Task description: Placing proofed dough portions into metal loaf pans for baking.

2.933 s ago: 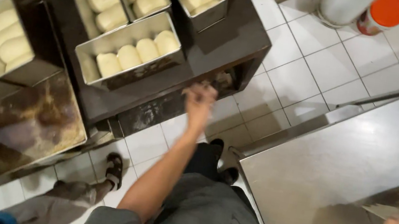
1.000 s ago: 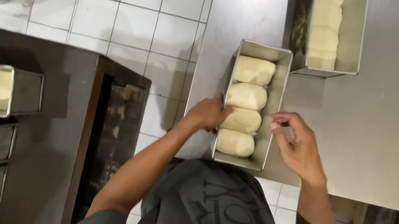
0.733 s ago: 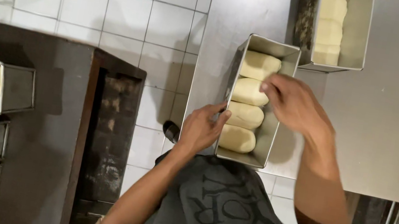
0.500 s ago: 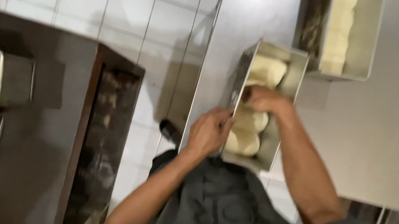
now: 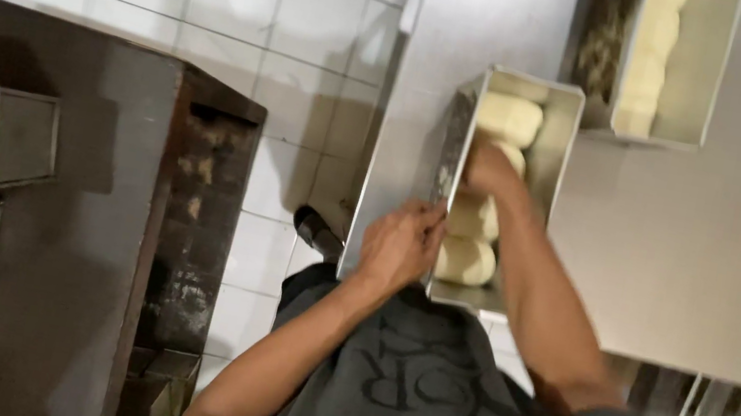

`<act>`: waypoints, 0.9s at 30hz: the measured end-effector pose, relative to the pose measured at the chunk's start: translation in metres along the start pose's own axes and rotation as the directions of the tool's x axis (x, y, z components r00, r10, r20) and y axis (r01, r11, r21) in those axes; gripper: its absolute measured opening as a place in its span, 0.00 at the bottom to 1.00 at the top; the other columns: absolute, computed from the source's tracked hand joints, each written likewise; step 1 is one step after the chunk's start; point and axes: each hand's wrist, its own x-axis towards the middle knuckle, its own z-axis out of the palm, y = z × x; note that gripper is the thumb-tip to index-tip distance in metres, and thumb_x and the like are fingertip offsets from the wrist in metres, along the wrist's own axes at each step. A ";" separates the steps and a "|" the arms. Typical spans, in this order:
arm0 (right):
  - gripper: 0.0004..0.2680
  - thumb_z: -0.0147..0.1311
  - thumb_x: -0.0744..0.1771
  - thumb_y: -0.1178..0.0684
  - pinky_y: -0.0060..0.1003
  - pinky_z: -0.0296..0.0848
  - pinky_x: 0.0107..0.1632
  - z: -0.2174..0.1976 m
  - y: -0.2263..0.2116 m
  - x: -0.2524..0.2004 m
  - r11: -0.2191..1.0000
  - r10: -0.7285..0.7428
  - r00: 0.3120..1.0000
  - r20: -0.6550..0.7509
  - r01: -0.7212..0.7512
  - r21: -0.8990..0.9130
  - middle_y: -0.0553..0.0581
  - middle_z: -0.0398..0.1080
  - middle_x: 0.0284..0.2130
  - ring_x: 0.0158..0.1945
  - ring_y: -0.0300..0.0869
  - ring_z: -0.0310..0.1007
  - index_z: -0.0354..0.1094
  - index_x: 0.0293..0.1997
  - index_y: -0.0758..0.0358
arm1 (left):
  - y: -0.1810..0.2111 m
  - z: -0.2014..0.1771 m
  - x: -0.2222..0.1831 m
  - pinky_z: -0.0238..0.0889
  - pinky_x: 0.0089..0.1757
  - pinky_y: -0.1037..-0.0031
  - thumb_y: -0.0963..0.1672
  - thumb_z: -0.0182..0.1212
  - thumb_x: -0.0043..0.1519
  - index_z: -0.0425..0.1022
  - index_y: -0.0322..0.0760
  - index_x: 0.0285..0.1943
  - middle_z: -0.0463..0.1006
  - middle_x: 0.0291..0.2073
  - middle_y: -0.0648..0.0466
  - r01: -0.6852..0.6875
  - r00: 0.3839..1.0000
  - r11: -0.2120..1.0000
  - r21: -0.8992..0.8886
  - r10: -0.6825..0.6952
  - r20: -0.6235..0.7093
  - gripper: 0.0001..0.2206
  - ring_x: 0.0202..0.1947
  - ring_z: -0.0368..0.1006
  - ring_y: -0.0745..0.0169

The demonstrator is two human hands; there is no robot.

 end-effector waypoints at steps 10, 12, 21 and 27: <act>0.19 0.55 0.63 0.50 0.48 0.68 0.55 -0.078 -0.020 0.024 0.993 0.104 0.994 0.046 -0.101 -0.064 0.73 0.71 0.52 0.54 0.60 0.71 0.67 0.58 0.70 | 0.004 0.003 -0.008 0.70 0.38 0.53 0.48 0.62 0.63 0.82 0.44 0.54 0.82 0.44 0.50 0.011 0.999 1.000 -0.004 -0.011 0.040 0.13 0.39 0.79 0.40; 0.17 0.51 0.67 0.48 0.50 0.70 0.56 -0.097 -0.037 0.044 0.951 0.183 0.950 0.252 -0.106 -0.290 0.74 0.71 0.55 0.54 0.60 0.72 0.70 0.57 0.71 | 0.001 0.001 -0.007 0.71 0.39 0.54 0.48 0.61 0.64 0.81 0.44 0.55 0.82 0.45 0.50 0.021 1.000 1.000 -0.002 -0.021 0.007 0.13 0.39 0.79 0.41; 0.16 0.47 0.67 0.42 0.52 0.71 0.53 -0.097 -0.025 0.005 0.904 0.152 0.908 0.390 0.032 -0.427 0.68 0.77 0.47 0.49 0.57 0.76 0.74 0.51 0.63 | 0.010 0.007 -0.010 0.71 0.41 0.55 0.47 0.61 0.63 0.81 0.43 0.55 0.82 0.47 0.50 0.090 0.995 0.995 -0.051 -0.092 -0.041 0.14 0.42 0.78 0.41; 0.15 0.47 0.67 0.45 0.51 0.76 0.48 -0.049 -0.008 -0.004 0.867 0.156 0.844 0.513 0.133 -0.481 0.70 0.79 0.44 0.44 0.59 0.81 0.77 0.47 0.64 | 0.012 0.011 -0.009 0.70 0.43 0.55 0.47 0.60 0.64 0.82 0.44 0.54 0.82 0.48 0.51 0.091 0.995 0.996 -0.017 -0.092 -0.031 0.12 0.43 0.78 0.41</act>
